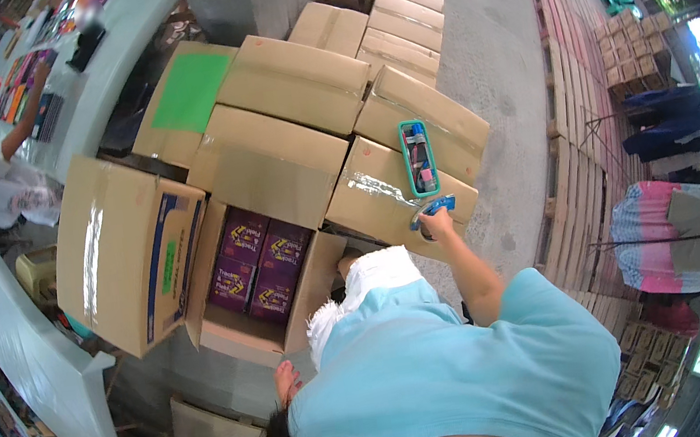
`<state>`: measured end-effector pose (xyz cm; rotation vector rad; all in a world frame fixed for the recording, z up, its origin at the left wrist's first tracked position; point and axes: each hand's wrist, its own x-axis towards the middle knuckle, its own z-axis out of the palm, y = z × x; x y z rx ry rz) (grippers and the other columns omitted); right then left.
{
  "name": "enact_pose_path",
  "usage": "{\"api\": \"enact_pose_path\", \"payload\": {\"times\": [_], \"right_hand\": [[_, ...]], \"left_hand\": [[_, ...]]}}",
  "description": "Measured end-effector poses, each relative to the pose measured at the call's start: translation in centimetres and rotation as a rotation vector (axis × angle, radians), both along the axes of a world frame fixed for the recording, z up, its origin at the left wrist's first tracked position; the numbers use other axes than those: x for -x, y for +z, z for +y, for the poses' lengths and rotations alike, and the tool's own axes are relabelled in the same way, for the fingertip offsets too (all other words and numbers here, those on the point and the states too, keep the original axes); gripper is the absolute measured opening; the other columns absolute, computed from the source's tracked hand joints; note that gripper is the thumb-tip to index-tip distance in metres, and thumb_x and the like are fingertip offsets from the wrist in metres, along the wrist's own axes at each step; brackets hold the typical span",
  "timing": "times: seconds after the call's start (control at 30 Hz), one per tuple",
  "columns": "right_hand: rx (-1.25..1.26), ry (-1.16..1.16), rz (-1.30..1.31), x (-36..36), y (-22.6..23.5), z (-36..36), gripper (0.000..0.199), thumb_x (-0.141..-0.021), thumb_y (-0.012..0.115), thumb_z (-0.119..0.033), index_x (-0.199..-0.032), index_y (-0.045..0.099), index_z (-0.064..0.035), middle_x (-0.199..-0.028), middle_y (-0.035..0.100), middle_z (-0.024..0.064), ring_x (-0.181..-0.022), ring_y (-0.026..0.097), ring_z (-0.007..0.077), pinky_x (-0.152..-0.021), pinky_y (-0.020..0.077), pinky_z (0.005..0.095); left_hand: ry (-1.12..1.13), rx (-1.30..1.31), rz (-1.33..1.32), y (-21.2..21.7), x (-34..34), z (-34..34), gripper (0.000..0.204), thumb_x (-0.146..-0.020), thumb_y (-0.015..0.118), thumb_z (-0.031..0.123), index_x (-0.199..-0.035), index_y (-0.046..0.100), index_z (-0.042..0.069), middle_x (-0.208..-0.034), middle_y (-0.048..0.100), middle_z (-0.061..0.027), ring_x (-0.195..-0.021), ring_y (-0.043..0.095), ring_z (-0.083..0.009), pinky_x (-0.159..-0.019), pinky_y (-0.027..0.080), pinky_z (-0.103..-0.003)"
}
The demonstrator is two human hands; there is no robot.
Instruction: The person packs purple spiral notebooks into cardboard boxes, seals them with tape, and writes on the boxes. They also stack and move boxes within a warehouse-like area.
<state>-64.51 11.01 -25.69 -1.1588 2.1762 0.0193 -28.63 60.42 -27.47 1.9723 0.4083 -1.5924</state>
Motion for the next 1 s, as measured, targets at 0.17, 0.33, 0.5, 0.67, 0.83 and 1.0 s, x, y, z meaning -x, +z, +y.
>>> {"api": "enact_pose_path", "payload": {"times": [0.17, 0.33, 0.5, 0.67, 0.83, 1.0], "right_hand": [[0.080, -0.077, 0.035, -2.6, -2.4, 0.1, 0.122, -0.073, 0.074, -0.026, -0.141, -0.028, -0.0201, -0.099, 0.061, 0.0317, -0.096, 0.060, 0.0436, -0.086, 0.0464, 0.0462], [0.189, -0.086, 0.077, -0.1, -4.7, -0.1, 0.103, -0.077, 0.064, -0.012, -0.145, -0.010, -0.0348, -0.086, 0.061, 0.0279, -0.081, 0.061, 0.0408, -0.076, 0.0471, 0.0471], [0.557, 0.039, 0.275, 4.1, -5.7, -2.8, 0.061, -0.075, 0.057, -0.009, -0.131, 0.052, -0.0331, -0.065, 0.054, 0.0194, -0.064, 0.054, 0.0341, -0.065, 0.0438, 0.0448], [0.269, 0.107, 0.073, 6.0, -5.3, -10.8, 0.041, -0.084, 0.051, -0.028, -0.124, 0.059, -0.0313, -0.100, 0.053, 0.0256, -0.099, 0.053, 0.0373, -0.085, 0.0425, 0.0458], [0.071, 0.136, 0.022, 3.2, -6.1, -14.3, 0.052, -0.079, 0.053, -0.034, -0.130, 0.048, -0.0411, -0.121, 0.047, 0.0249, -0.114, 0.047, 0.0417, -0.094, 0.0379, 0.0548], [0.053, 0.075, 0.021, 2.3, -6.0, -13.6, 0.048, -0.080, 0.057, -0.025, -0.127, 0.054, -0.0322, -0.123, 0.045, 0.0217, -0.118, 0.044, 0.0388, -0.096, 0.0361, 0.0556]], "left_hand": [[0.043, 0.254, -0.076, 1.5, -6.1, -7.6, 0.058, -0.088, 0.055, 0.046, -0.131, 0.040, 0.009, -0.124, 0.047, -0.0081, -0.108, 0.049, -0.0268, -0.087, 0.042, -0.046], [-0.206, 0.437, -0.206, 10.0, -7.4, -22.5, 0.051, -0.091, 0.052, 0.037, -0.131, 0.043, 0.007, -0.119, 0.053, -0.0064, -0.108, 0.050, -0.0221, -0.090, 0.041, -0.038], [-0.247, 0.504, -0.426, 5.2, -8.4, -25.9, 0.044, -0.091, 0.054, 0.020, -0.128, 0.045, -0.001, -0.101, 0.059, -0.0063, -0.083, 0.055, -0.0166, -0.073, 0.045, -0.028], [-0.216, 0.259, -0.374, -0.1, -7.0, -23.0, 0.032, -0.086, 0.065, 0.021, -0.113, 0.058, 0.006, -0.072, 0.053, -0.0002, -0.061, 0.050, -0.0108, -0.051, 0.040, -0.026], [-0.481, -0.028, -0.207, 6.1, -6.7, -24.7, 0.047, -0.084, 0.066, 0.030, -0.122, 0.055, 0.006, -0.084, 0.062, -0.0029, -0.062, 0.055, -0.0121, -0.048, 0.043, -0.029], [-0.170, 0.033, -0.213, 3.5, -7.6, -24.9, 0.053, -0.082, 0.068, 0.033, -0.125, 0.053, 0.004, -0.091, 0.065, -0.0054, -0.066, 0.058, -0.0127, -0.051, 0.047, -0.029]]}}
